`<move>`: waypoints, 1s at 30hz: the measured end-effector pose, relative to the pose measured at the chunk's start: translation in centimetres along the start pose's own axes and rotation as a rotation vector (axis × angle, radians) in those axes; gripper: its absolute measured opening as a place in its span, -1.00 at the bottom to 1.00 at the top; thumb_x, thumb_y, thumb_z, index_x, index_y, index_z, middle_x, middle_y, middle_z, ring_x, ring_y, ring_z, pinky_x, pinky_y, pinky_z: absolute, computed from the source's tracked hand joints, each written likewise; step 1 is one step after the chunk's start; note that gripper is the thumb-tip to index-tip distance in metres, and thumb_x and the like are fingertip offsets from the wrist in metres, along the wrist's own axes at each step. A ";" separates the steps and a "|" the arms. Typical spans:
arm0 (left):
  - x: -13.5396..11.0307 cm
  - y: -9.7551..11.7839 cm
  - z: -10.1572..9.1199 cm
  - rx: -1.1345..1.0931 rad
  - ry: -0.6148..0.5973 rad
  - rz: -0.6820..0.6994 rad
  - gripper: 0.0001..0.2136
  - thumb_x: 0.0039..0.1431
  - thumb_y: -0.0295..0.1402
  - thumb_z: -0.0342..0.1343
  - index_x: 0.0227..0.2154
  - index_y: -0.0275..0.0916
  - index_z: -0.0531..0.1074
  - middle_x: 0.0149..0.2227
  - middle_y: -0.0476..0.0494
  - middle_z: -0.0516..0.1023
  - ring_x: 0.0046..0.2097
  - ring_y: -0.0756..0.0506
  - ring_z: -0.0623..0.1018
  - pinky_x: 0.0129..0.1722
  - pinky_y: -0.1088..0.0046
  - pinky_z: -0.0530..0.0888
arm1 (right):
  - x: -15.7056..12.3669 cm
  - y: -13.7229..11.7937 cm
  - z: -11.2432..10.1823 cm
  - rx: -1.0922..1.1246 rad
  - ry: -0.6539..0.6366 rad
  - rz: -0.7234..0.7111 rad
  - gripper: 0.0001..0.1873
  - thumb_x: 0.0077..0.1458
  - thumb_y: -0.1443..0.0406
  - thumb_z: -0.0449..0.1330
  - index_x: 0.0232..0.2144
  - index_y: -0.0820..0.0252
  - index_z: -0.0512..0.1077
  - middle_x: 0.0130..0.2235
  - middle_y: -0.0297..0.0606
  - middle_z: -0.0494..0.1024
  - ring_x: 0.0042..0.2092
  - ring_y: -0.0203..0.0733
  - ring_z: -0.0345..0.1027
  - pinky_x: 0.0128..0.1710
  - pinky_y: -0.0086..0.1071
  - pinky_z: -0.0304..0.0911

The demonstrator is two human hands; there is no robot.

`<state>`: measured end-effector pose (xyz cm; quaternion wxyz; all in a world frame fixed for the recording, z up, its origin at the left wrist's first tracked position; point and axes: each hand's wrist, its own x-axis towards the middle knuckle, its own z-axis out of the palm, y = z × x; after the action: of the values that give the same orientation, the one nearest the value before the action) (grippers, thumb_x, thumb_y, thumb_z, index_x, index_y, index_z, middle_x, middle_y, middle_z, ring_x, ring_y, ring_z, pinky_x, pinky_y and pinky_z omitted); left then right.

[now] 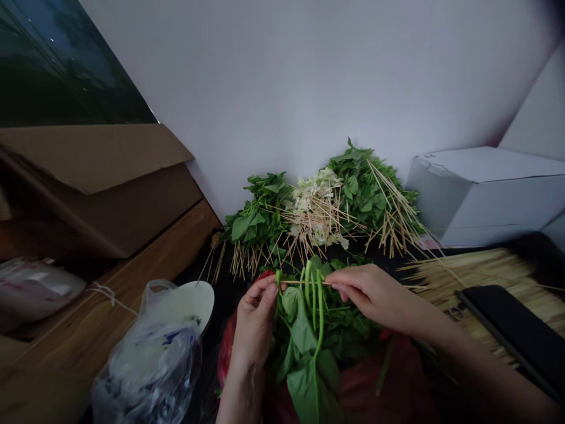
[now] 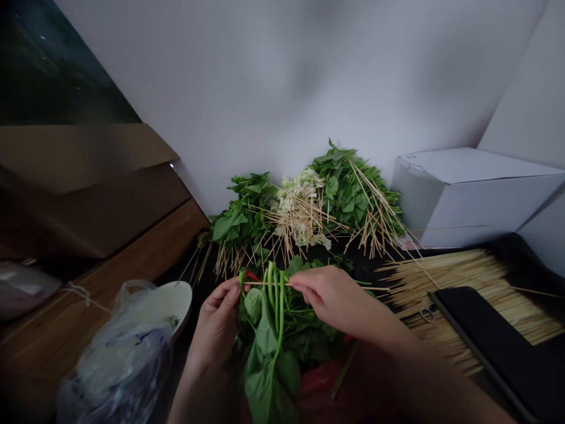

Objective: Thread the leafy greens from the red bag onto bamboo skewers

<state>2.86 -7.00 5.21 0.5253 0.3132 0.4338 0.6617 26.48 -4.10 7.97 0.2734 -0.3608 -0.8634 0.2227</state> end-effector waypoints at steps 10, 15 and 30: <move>0.1 -0.3 -0.1 0.025 0.009 0.011 -0.72 -0.22 -0.29 0.50 -0.40 -0.26 0.63 -0.39 -0.08 0.68 -0.36 0.00 0.60 -0.27 0.53 0.50 | 0.0 -0.2 0.2 -0.001 -0.004 0.002 -0.68 0.27 0.38 -0.03 -0.16 0.16 0.53 -0.34 -0.28 0.57 -0.35 -0.26 0.38 -0.31 -0.38 0.17; 0.2 -0.5 -0.3 0.059 0.010 -0.016 -0.74 -0.22 -0.29 0.50 -0.42 -0.25 0.64 -0.40 -0.07 0.68 -0.38 0.01 0.58 -0.27 0.52 0.48 | -0.2 -0.3 0.6 -0.010 0.000 -0.015 -0.68 0.27 0.37 -0.04 -0.17 0.16 0.53 -0.31 -0.25 0.58 -0.32 -0.23 0.40 -0.28 -0.35 0.19; 0.5 -0.6 -1.1 0.388 -0.344 0.043 -0.56 0.16 -0.04 0.19 -0.04 -0.25 0.57 -0.16 -0.29 0.65 -0.16 -0.19 0.59 -0.13 0.35 0.47 | 0.0 1.1 -1.1 0.114 0.141 -0.042 -0.73 0.29 0.34 -0.02 -0.18 0.16 0.50 -0.34 -0.29 0.58 -0.30 -0.25 0.43 -0.24 -0.38 0.26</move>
<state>1.99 -6.78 4.21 0.5072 0.5252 0.4501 0.5141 27.74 -3.19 8.21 0.3583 -0.3414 -0.8352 0.2397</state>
